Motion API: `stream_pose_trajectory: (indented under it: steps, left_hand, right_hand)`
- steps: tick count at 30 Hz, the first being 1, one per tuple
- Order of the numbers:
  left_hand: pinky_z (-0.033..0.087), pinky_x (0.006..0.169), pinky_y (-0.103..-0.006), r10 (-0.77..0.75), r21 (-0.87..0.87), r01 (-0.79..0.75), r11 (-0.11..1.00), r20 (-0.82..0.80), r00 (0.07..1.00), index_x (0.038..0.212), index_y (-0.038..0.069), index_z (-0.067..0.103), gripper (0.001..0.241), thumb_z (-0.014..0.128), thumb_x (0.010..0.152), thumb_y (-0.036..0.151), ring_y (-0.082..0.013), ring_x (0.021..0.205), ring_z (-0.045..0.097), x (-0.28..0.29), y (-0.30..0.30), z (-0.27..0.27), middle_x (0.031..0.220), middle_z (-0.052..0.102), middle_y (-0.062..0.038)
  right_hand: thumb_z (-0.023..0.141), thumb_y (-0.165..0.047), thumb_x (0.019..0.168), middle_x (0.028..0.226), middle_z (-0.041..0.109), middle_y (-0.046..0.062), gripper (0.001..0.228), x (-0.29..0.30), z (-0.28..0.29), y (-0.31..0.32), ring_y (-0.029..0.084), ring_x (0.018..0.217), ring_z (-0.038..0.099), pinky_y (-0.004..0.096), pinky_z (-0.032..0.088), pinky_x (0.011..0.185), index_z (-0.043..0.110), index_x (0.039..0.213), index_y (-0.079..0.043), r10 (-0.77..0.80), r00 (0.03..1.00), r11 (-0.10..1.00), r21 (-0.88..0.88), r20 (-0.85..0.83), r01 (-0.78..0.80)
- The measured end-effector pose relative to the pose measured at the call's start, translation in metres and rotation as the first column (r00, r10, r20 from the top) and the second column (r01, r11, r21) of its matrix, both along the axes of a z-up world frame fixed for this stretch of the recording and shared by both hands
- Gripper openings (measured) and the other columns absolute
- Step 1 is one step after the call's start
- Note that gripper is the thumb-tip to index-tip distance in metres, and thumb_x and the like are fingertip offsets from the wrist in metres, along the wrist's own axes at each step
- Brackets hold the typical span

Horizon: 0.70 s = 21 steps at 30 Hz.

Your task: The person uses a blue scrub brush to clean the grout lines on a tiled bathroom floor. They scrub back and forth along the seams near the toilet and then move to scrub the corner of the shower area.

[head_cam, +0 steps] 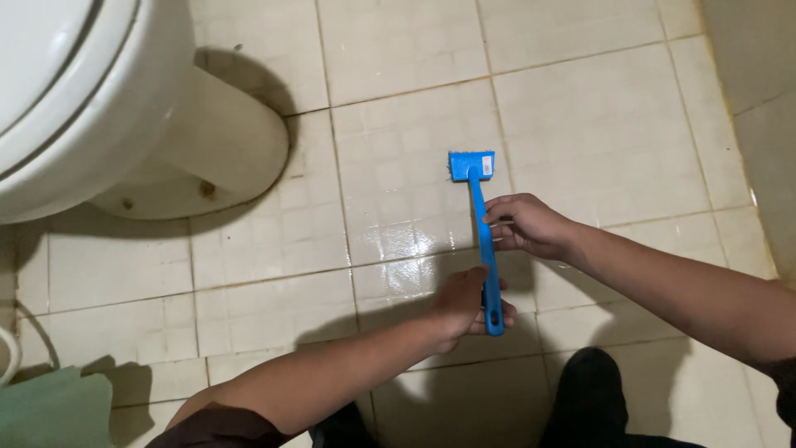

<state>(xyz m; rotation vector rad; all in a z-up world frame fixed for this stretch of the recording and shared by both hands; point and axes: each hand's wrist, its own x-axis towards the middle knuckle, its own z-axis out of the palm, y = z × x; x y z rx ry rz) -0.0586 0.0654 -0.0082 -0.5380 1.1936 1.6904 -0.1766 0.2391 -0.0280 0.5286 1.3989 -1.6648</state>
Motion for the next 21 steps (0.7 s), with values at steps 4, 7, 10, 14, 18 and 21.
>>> stream_pose_trajectory:
  steps: [4,7,10,14,18,21]
  left_hand:
    - [0.060,0.071,-0.0363,-0.030,-0.024,0.030,0.999,0.006,1.000,0.122,0.005,0.058,0.053,0.026,0.108,0.045,-0.0224,0.077,0.073,-0.003,0.012,0.006,0.090,0.074,-0.016]
    - [0.060,0.071,-0.0364,-0.019,-0.025,0.020,0.999,0.016,1.000,0.121,0.005,0.058,0.054,0.026,0.108,0.046,-0.0223,0.076,0.073,-0.002,0.016,0.005,0.089,0.073,-0.015]
    - [0.060,0.070,-0.0361,-0.001,-0.023,0.002,1.000,0.042,0.999,0.121,0.004,0.058,0.052,0.028,0.108,0.045,-0.0231,0.077,0.073,-0.003,0.015,0.007,0.089,0.074,-0.016]
    - [0.060,0.071,-0.0356,-0.009,-0.033,0.010,0.999,0.031,0.999,0.120,0.005,0.058,0.053,0.028,0.107,0.046,-0.0219,0.078,0.073,-0.002,0.010,0.007,0.091,0.074,-0.015]
    - [0.060,0.074,-0.0369,0.023,-0.034,-0.021,0.999,0.046,0.999,0.119,0.005,0.058,0.053,0.029,0.105,0.048,-0.0229,0.079,0.074,0.000,0.000,0.007,0.093,0.074,-0.016]
    - [0.059,0.072,-0.0372,0.053,-0.007,-0.053,0.999,0.014,0.998,0.119,0.005,0.057,0.052,0.030,0.106,0.048,-0.0222,0.079,0.073,0.005,-0.011,0.002,0.093,0.073,-0.015]
  right_hand:
    - [0.057,-0.005,0.090,0.092,0.065,0.005,0.023,0.003,0.006,0.011,0.016,0.083,0.068,0.038,0.061,0.076,0.061,0.113,-0.001,-0.027,1.000,1.000,-0.011,0.004,0.027]
    - [0.056,-0.006,0.092,0.093,0.065,0.005,0.023,0.004,0.004,0.015,0.015,0.082,0.067,0.036,0.061,0.075,0.061,0.114,0.000,-0.010,1.000,0.999,-0.037,-0.017,0.009]
    - [0.056,-0.006,0.093,0.092,0.065,0.005,0.022,0.003,0.002,0.015,0.015,0.081,0.066,0.037,0.060,0.075,0.061,0.114,0.000,-0.008,1.000,0.999,-0.033,-0.015,0.008]
    - [0.055,-0.006,0.094,0.091,0.065,0.006,0.019,0.001,0.004,0.008,0.015,0.081,0.068,0.037,0.062,0.075,0.060,0.111,0.001,-0.005,1.000,1.000,-0.019,-0.007,0.004]
    - [0.056,-0.005,0.093,0.091,0.065,0.006,0.019,0.000,0.007,-0.008,0.016,0.080,0.068,0.036,0.063,0.074,0.062,0.110,0.001,0.007,1.000,1.000,0.004,0.000,-0.007]
    - [0.056,-0.004,0.092,0.092,0.066,0.008,0.018,-0.002,0.000,-0.021,0.017,0.080,0.069,0.036,0.063,0.074,0.062,0.108,0.001,-0.001,1.000,1.000,-0.016,0.018,0.001]
